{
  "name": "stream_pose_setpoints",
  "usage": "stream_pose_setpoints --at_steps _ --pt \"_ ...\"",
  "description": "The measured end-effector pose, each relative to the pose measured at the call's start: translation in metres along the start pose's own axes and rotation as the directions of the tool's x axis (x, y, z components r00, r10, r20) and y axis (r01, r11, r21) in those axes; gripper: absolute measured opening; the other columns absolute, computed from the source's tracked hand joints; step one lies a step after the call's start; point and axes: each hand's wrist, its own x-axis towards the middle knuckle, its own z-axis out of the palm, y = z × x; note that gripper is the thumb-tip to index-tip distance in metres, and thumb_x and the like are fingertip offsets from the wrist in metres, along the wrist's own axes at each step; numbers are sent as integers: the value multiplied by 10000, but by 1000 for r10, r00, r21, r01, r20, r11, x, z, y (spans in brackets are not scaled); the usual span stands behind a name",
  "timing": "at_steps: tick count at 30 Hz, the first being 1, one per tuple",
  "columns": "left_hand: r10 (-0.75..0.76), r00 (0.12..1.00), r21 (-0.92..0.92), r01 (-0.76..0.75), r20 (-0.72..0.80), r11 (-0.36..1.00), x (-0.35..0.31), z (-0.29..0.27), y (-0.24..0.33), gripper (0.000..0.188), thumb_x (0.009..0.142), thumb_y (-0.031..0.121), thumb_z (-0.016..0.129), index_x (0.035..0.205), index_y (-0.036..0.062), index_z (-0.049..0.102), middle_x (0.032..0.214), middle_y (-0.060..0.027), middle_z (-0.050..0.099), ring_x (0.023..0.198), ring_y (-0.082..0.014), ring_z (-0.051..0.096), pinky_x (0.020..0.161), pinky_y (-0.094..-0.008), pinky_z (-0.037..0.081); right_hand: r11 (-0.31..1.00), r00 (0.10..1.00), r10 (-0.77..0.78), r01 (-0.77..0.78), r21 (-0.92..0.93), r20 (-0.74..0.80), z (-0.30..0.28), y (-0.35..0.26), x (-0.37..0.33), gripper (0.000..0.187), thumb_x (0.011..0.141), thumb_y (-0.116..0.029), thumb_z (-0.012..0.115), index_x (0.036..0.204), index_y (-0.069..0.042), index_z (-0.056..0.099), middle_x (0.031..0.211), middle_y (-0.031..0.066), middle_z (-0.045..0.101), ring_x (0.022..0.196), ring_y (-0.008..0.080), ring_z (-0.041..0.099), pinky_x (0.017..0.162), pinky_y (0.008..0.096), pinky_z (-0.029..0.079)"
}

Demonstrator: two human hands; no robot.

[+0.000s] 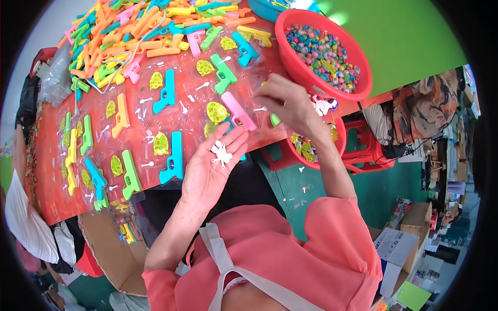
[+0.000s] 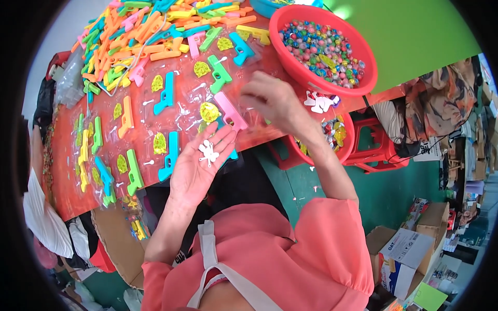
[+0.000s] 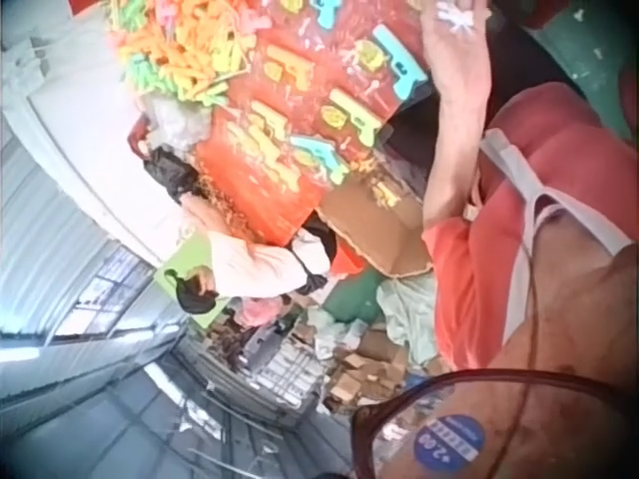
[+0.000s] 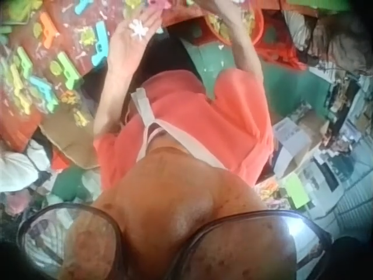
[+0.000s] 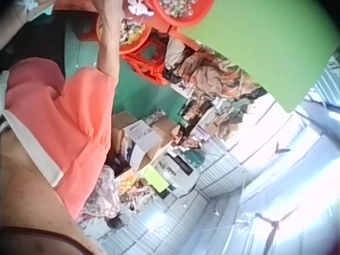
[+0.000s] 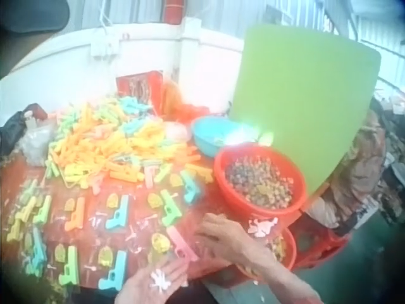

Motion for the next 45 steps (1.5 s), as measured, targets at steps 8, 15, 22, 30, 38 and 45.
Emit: stream_pose_setpoints --at_steps 8,15,22,30,38,45 --pt "43 999 -169 -41 12 985 17 -2 3 311 1038 263 389 1199 22 501 1130 -84 593 1048 -199 592 983 -399 474 984 974 -169 176 -27 153 38 -40 9 122 780 -108 681 882 -51 647 836 67 611 766 273 631 626 377 484" --pt "86 996 -67 -87 -18 994 24 3 0 312 1018 290 454 1193 38 513 1164 -75 590 1075 -177 575 958 -376 472 986 984 -84 104 -128 154 35 -44 17 128 761 -110 687 869 -49 653 771 75 604 695 277 626 572 381 477" --pt "57 998 -83 -54 38 995 26 -6 7 483 1040 329 355 1344 -45 387 1341 -203 490 1279 -298 470 1093 -412 381 986 959 -52 94 -138 279 -13 -6 78 114 843 -117 631 909 -29 603 768 156 608 720 342 619 640 413 494" --pt "38 999 -104 -35 26 994 7 -4 11 454 1042 280 348 1312 -81 404 1373 -282 439 1321 -393 411 1121 -468 358 651 856 11 386 -653 517 -45 154 202 71 769 40 595 817 -12 607 798 145 631 753 329 623 643 374 497" --pt "46 999 -122 -43 28 992 0 -11 17 461 1042 286 344 1324 -74 405 1374 -282 440 1322 -392 411 1121 -470 357 779 743 166 304 -548 648 -25 162 210 104 720 66 607 794 -6 614 770 141 638 728 276 649 614 369 500" --pt "43 998 -115 -37 49 993 3 -1 18 454 1038 300 360 1297 -64 442 1345 -280 471 1316 -397 417 1123 -477 350 839 869 123 167 -517 480 -34 152 210 115 769 1 619 876 -38 604 764 147 654 725 307 641 617 399 492"
